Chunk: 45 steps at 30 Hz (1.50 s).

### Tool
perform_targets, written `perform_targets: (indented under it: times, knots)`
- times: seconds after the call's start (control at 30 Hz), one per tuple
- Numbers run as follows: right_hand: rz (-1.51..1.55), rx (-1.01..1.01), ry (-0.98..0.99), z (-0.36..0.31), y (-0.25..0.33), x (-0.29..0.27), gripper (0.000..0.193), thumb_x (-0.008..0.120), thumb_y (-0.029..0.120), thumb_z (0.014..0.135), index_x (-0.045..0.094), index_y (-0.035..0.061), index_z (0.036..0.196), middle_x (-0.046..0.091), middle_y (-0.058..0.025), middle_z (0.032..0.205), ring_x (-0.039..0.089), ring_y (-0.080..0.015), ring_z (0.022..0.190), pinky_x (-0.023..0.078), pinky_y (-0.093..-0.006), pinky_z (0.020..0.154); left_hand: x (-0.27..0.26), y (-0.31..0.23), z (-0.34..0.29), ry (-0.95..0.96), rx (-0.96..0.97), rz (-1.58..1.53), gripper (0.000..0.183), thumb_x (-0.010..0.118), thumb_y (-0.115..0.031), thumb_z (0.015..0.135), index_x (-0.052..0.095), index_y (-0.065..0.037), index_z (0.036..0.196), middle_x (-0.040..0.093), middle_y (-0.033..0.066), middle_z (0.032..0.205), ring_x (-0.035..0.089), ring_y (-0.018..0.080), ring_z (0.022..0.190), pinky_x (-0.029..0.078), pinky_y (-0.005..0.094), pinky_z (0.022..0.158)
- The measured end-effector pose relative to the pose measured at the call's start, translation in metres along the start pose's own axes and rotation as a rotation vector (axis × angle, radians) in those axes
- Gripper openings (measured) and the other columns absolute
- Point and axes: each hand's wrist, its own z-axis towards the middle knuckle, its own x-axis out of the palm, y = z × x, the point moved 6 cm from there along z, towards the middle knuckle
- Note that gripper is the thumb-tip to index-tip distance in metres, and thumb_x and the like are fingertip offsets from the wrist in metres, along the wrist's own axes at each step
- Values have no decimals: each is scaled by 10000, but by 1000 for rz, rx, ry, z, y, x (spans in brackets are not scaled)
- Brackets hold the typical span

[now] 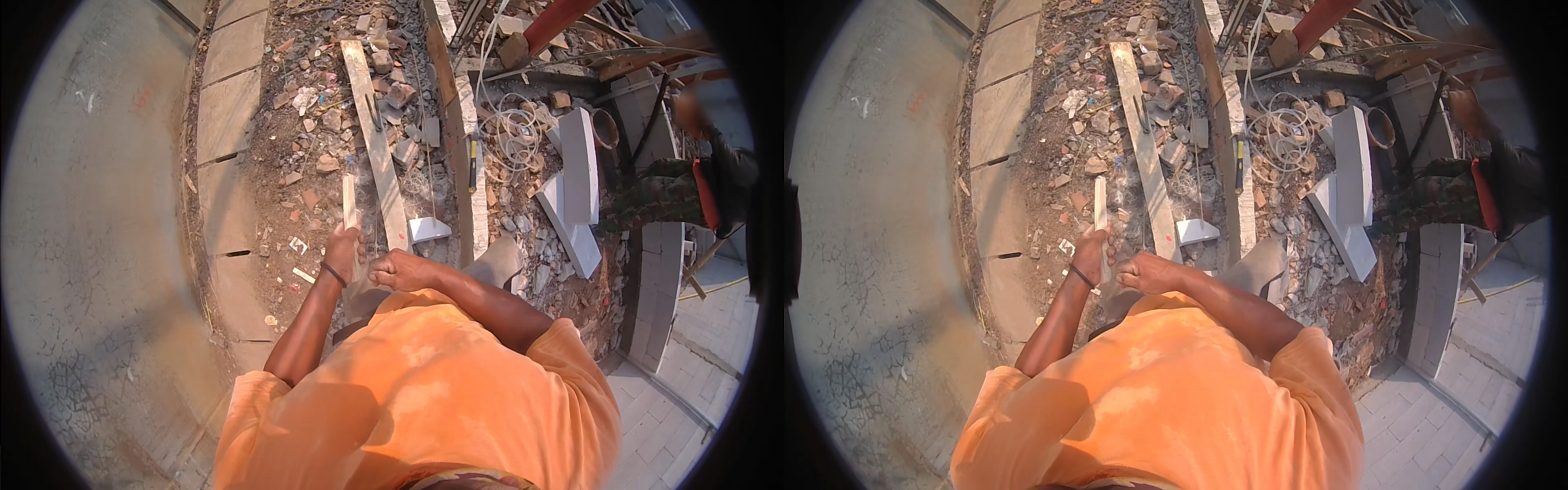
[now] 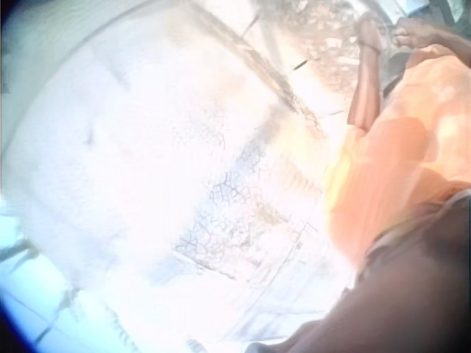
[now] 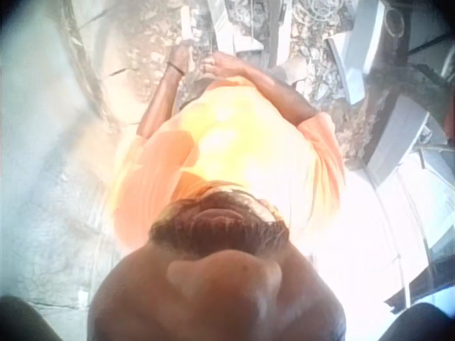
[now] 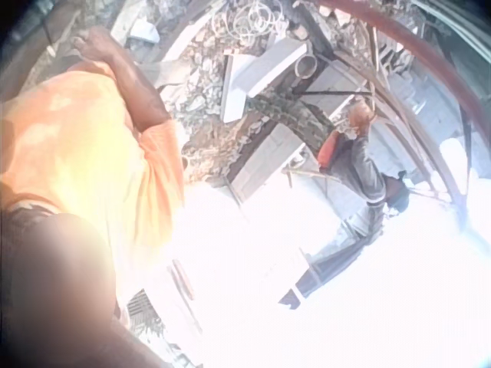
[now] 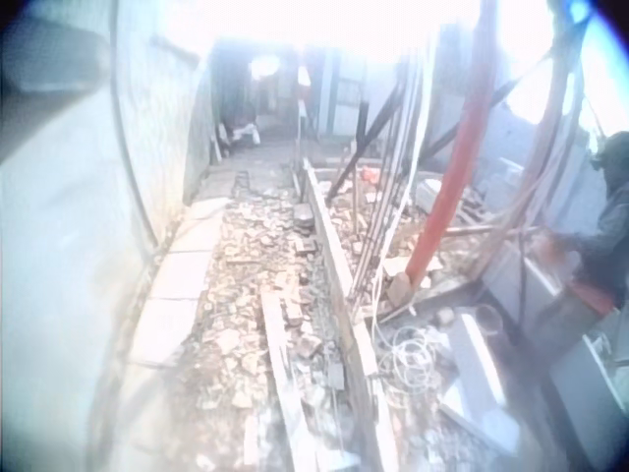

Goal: The person positions a metal stud against a concrete base and a vertical rebar structure, then uses a hammer to secure it by striking the base or the stud.

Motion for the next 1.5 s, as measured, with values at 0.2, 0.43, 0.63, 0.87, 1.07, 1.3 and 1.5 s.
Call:
perform_targets:
  times: [0.2, 0.43, 0.63, 0.87, 1.07, 1.3, 1.5]
  knots:
    - [106, 309, -188, 52, 25, -28, 232, 552, 254, 921, 601, 31, 960, 601, -125, 801, 594, -236, 745, 466, -364, 702, -32, -85, -55, -179, 192, 374, 187, 556, -192, 925, 524, -65, 1058, 487, -13, 685, 488, 68, 502, 412, 217, 406]
    - [101, 157, -870, 72, 30, -88, 579, 599, 260, 909, 385, -8, 1376, 505, -211, 1196, 498, -302, 1158, 399, -400, 973, 12, -138, -42, 268, 127, 1011, 199, 606, -212, 899, 598, -21, 956, 548, -1, 681, 502, 78, 559, 422, 248, 514]
    - [669, 153, -798, 54, -1, -117, 327, 615, 272, 919, 548, 10, 1103, 636, -96, 898, 627, -144, 753, 508, -276, 679, 61, -198, -4, 440, 335, 1566, 275, 634, -163, 879, 571, -8, 1098, 615, 69, 945, 611, 157, 863, 496, 300, 768]
    - [672, 605, -1601, -2, -163, -155, 227, 667, 187, 866, 570, 10, 969, 622, -71, 780, 633, -132, 681, 517, -272, 609, 262, -392, -111, 611, 1418, 1047, 230, 615, -73, 888, 598, 24, 1095, 578, 118, 1020, 553, 172, 874, 454, 295, 795]
    - [649, 856, -1748, -38, -282, -145, 190, 677, 150, 857, 532, 40, 911, 572, -35, 683, 548, -122, 513, 447, -263, 404, 348, -460, -216, 932, 2280, 844, 304, 648, -195, 867, 584, 7, 1085, 594, 108, 862, 566, 207, 782, 476, 318, 713]
    - [726, 762, -1984, -14, -211, -180, 156, 616, 180, 893, 545, 44, 863, 552, -28, 645, 522, -106, 496, 439, -249, 402, 374, -526, -166, 1037, 2296, 755, 309, 684, -140, 823, 586, -10, 1086, 604, 105, 891, 586, 217, 792, 483, 338, 725]
    - [971, 544, -2265, 60, -181, -217, 269, 569, 299, 940, 535, 33, 919, 516, -38, 664, 503, -107, 492, 432, -236, 430, 416, -584, -77, 1139, 2142, 632, 334, 715, -93, 786, 588, -24, 1088, 614, 102, 915, 603, 225, 802, 488, 356, 736]
